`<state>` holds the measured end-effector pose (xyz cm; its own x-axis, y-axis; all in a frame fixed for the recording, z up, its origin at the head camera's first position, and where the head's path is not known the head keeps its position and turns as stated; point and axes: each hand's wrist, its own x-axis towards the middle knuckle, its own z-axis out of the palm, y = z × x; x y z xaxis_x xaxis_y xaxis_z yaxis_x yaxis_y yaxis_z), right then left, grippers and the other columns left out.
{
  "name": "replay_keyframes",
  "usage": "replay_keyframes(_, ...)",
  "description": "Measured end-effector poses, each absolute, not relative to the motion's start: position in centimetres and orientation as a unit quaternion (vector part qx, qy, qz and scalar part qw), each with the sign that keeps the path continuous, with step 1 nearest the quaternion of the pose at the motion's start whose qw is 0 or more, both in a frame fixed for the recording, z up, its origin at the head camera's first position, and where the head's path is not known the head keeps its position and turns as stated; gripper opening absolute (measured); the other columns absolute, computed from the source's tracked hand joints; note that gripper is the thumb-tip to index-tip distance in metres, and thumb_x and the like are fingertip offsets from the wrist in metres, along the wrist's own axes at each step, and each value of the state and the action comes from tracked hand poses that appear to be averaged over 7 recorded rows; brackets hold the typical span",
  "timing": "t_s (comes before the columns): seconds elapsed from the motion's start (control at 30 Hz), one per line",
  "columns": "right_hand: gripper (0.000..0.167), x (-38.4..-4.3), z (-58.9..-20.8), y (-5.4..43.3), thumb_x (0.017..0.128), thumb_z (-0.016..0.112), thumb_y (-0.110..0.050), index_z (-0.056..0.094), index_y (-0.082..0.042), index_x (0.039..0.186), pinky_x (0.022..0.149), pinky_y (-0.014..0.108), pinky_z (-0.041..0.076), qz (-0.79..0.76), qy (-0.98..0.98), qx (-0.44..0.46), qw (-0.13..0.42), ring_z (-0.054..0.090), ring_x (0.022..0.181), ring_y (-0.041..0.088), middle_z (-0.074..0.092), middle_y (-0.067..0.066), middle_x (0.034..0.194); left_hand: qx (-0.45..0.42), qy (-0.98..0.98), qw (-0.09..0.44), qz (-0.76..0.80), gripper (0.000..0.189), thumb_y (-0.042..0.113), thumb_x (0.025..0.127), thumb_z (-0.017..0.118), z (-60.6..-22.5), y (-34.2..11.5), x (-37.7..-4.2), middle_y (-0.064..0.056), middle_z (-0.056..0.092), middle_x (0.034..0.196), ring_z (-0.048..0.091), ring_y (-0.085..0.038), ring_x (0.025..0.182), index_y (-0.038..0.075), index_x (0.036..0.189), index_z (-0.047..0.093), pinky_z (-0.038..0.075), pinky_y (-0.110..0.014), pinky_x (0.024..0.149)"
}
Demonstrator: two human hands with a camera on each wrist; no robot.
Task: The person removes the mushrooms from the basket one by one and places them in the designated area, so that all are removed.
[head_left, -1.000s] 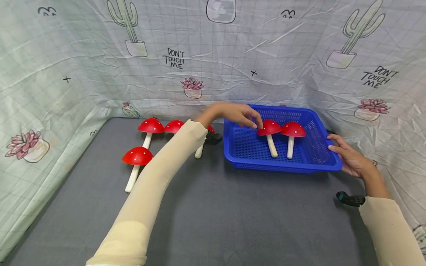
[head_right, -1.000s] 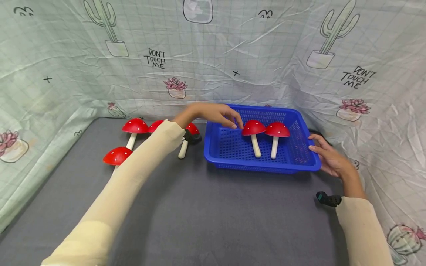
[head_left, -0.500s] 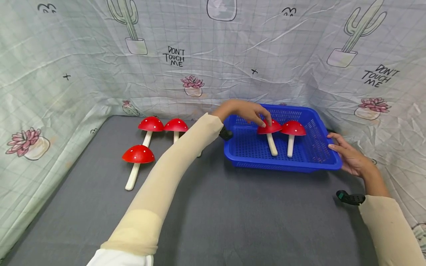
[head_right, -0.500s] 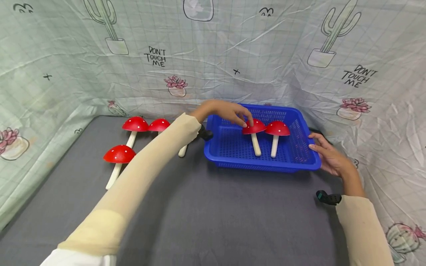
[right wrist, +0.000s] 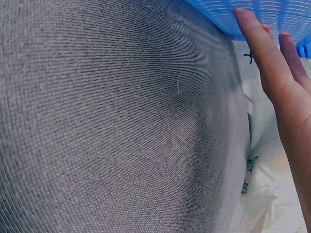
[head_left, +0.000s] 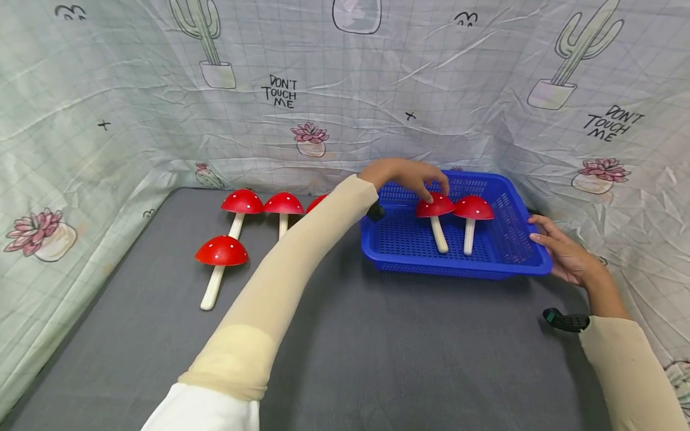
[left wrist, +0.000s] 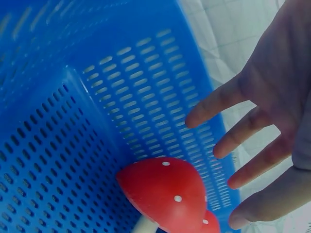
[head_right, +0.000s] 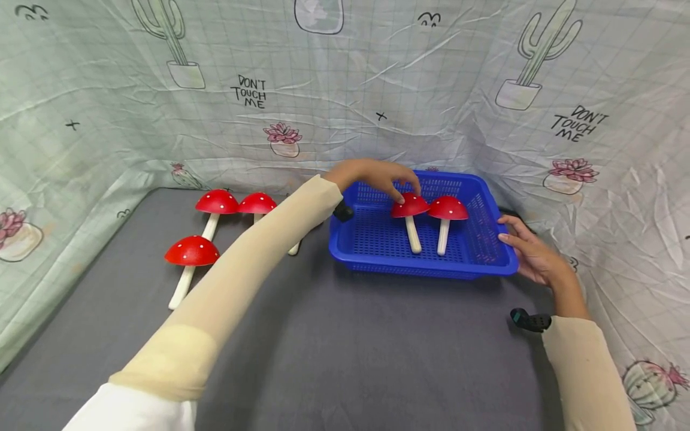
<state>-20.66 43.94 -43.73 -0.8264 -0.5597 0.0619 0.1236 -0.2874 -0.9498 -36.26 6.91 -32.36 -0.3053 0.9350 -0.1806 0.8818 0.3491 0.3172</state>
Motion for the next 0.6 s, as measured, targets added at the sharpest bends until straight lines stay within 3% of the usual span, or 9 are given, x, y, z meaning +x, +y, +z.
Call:
replay_keyframes(0.33,0.037,-20.9,-43.6,44.1,0.111,0.024,-0.003,0.04,-0.029,0.134,0.076,0.048,0.062,-0.775,0.569,-0.18,0.208,0.072,0.102,0.03,0.061,0.007,0.123,0.544,0.813,0.201,0.062,0.063,0.022,0.095,0.073,-34.5,9.4,-37.7,0.0,0.037,0.159,0.031,-0.016,0.147,0.021,0.152,0.044,0.034,-0.025,0.115)
replay_keyframes(0.6,0.039,-21.1,-43.5,44.2,0.111,0.023,-0.004,0.041,-0.03,0.134,0.077,0.047,0.061,-0.772,0.569,-0.183,0.216,0.072,0.103,0.029,0.061,0.005,0.124,0.501,0.833,0.226,0.062,0.066,0.016,0.094,0.073,-35.4,10.0,-38.0,-0.002,0.036,0.157,0.033,-0.017,0.139,0.024,0.151,0.043,0.043,-0.024,0.108)
